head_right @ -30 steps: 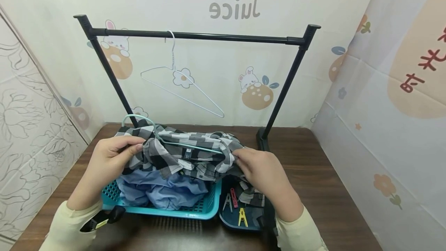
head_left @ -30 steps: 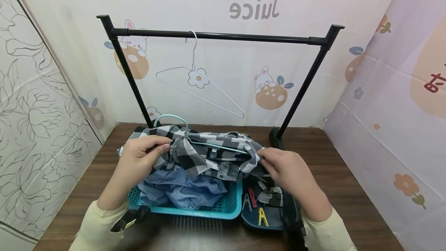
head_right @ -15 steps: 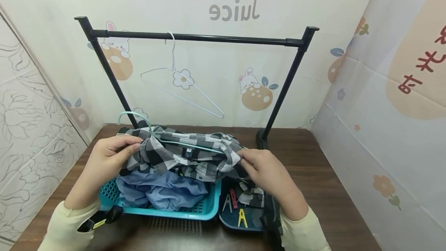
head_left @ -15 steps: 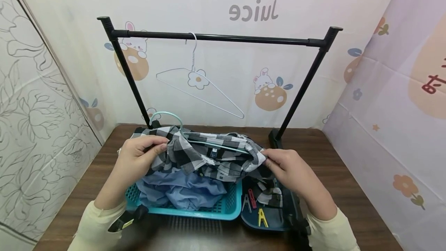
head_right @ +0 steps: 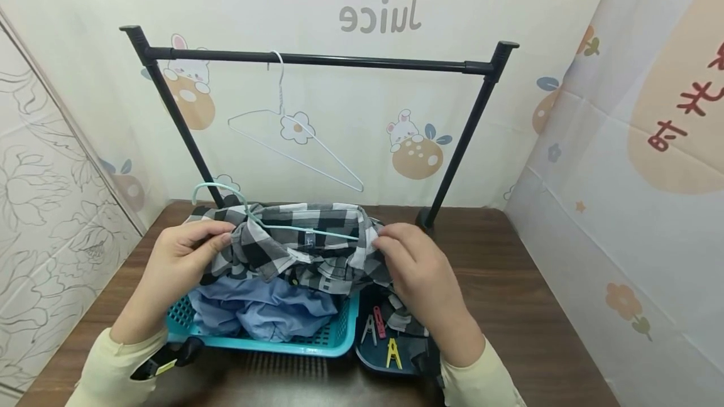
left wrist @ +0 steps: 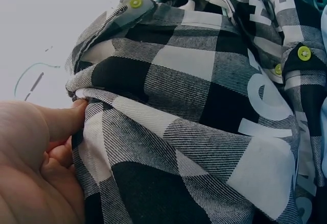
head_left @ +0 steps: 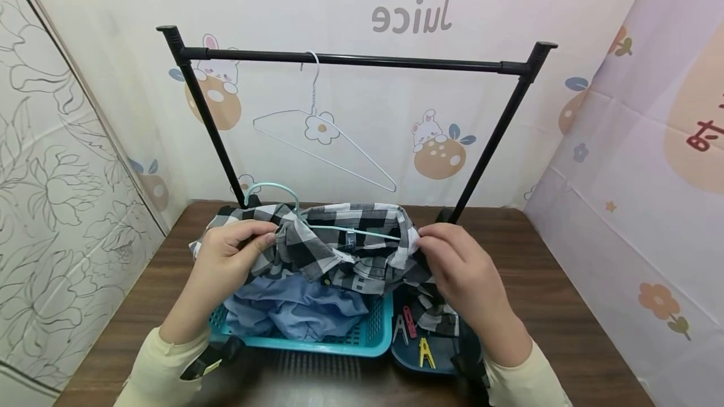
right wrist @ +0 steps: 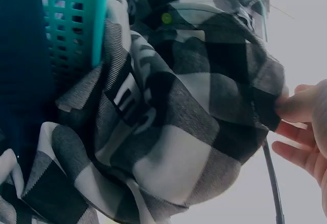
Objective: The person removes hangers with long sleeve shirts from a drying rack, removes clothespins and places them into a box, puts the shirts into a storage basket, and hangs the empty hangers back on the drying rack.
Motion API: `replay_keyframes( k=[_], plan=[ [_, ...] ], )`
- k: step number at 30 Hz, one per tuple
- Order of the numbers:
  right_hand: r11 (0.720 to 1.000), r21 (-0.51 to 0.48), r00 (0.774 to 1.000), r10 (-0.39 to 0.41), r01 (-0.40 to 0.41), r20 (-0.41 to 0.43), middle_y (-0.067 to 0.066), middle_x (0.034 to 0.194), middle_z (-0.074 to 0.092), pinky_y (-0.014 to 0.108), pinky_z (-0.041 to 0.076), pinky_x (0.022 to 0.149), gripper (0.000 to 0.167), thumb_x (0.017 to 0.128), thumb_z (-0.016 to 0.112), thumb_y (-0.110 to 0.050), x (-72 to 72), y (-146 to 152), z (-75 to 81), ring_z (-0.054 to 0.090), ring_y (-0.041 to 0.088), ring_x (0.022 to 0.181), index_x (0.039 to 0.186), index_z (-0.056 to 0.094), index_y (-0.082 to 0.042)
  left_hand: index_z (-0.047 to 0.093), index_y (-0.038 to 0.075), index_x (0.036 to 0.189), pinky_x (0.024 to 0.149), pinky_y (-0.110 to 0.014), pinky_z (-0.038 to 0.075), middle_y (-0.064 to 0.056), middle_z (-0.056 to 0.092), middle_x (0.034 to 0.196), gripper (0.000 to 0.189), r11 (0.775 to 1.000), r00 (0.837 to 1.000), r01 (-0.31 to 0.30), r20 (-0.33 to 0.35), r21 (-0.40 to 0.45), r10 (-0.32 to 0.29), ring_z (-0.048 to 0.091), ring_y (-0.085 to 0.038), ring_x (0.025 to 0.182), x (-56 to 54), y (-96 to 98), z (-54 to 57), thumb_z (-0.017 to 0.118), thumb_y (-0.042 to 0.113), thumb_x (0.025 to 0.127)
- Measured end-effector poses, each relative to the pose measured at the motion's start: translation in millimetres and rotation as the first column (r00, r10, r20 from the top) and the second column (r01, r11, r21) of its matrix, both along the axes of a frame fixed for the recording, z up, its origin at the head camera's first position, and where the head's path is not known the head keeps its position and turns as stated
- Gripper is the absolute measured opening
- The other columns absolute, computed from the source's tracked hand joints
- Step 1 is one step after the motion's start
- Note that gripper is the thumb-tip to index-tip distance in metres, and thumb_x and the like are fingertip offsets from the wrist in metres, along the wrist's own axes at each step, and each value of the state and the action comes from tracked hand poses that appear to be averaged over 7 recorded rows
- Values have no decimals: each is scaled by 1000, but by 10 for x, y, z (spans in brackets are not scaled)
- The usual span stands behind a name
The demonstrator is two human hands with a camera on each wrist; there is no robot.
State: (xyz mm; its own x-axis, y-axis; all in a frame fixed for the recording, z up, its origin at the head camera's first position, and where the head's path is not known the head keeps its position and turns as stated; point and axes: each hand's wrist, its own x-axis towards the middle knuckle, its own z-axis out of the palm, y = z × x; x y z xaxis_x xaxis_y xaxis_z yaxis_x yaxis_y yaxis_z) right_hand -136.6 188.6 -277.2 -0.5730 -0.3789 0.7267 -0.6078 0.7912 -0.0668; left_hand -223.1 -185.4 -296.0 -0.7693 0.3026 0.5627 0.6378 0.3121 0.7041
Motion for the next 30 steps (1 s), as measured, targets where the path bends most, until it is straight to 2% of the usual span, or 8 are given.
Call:
replay_keyframes(
  k=[3, 9, 12, 16, 19, 22, 25, 30],
  plan=[
    [998, 55, 999, 43, -42, -13, 12, 122, 69, 34, 57, 93, 27, 107, 53, -16, -10, -57, -27, 67, 25, 107, 123, 71, -3, 79, 10, 102, 65, -16, 50, 0, 76, 98, 19, 1000, 1000, -5, 1, -6, 5, 61, -8, 76, 22, 3, 11, 73, -4, 91],
    [996, 92, 1000, 1, -2, 17, 13, 127, 68, 42, 59, 88, 47, 106, 56, -37, -6, -148, -111, 68, 26, 112, 134, 65, -1, 79, 12, 101, 61, -17, 48, 1, 76, 96, 21, 1000, 1000, -6, -19, -6, 6, 59, -8, 73, 66, 13, 46, 74, -5, 90],
    [995, 97, 999, -27, 24, 21, 13, 124, 69, 42, 59, 88, 55, 105, 57, -45, -3, -196, -151, 68, 26, 111, 137, 62, -1, 79, 12, 101, 60, -17, 48, 1, 76, 96, 22, 1000, 1000, 4, -31, 3, -4, 59, -8, 73, 84, 24, 57, 74, -6, 89],
    [993, 106, 996, -68, 61, 63, 11, 116, 71, 40, 60, 88, 44, 101, 67, -33, 3, -250, -187, 70, 24, 104, 133, 65, -3, 79, 12, 100, 63, -16, 50, 1, 77, 97, 22, 1000, 998, 25, -54, 3, -25, 63, -6, 76, 94, 37, 65, 74, -6, 89],
    [991, 109, 991, -92, 81, 100, 9, 112, 72, 39, 60, 86, 34, 93, 77, -18, 4, -246, -185, 70, 21, 99, 124, 68, -5, 79, 13, 100, 63, -16, 50, 1, 77, 98, 22, 1000, 997, 28, -73, 3, -27, 63, -5, 77, 86, 29, 62, 74, -5, 89],
    [990, 99, 987, -109, 98, 115, 7, 108, 74, 37, 61, 82, 33, 85, 83, -7, -2, -183, -166, 71, 18, 94, 116, 70, -7, 79, 13, 100, 59, -16, 46, 1, 77, 96, 23, 1000, 996, 18, -85, 11, -17, 60, -4, 73, 68, 9, 50, 75, -6, 88],
    [991, 86, 984, -116, 105, 132, 5, 106, 75, 35, 62, 77, 34, 82, 85, -5, 1, -108, -139, 72, 16, 89, 113, 72, -8, 79, 12, 100, 55, -19, 42, 1, 76, 94, 23, 1000, 996, 11, -90, 25, -9, 55, -5, 69, 47, -7, 36, 74, -7, 88],
    [985, 91, 969, -159, 144, 187, 5, 103, 76, 34, 62, 72, 28, 84, 83, -7, 15, -53, -103, 71, 14, 81, 110, 72, -7, 79, 10, 99, 49, -20, 35, -2, 74, 87, 18, 999, 994, -19, -111, 50, 24, 44, -4, 58, -3, -17, 26, 75, -5, 89]
  ],
)
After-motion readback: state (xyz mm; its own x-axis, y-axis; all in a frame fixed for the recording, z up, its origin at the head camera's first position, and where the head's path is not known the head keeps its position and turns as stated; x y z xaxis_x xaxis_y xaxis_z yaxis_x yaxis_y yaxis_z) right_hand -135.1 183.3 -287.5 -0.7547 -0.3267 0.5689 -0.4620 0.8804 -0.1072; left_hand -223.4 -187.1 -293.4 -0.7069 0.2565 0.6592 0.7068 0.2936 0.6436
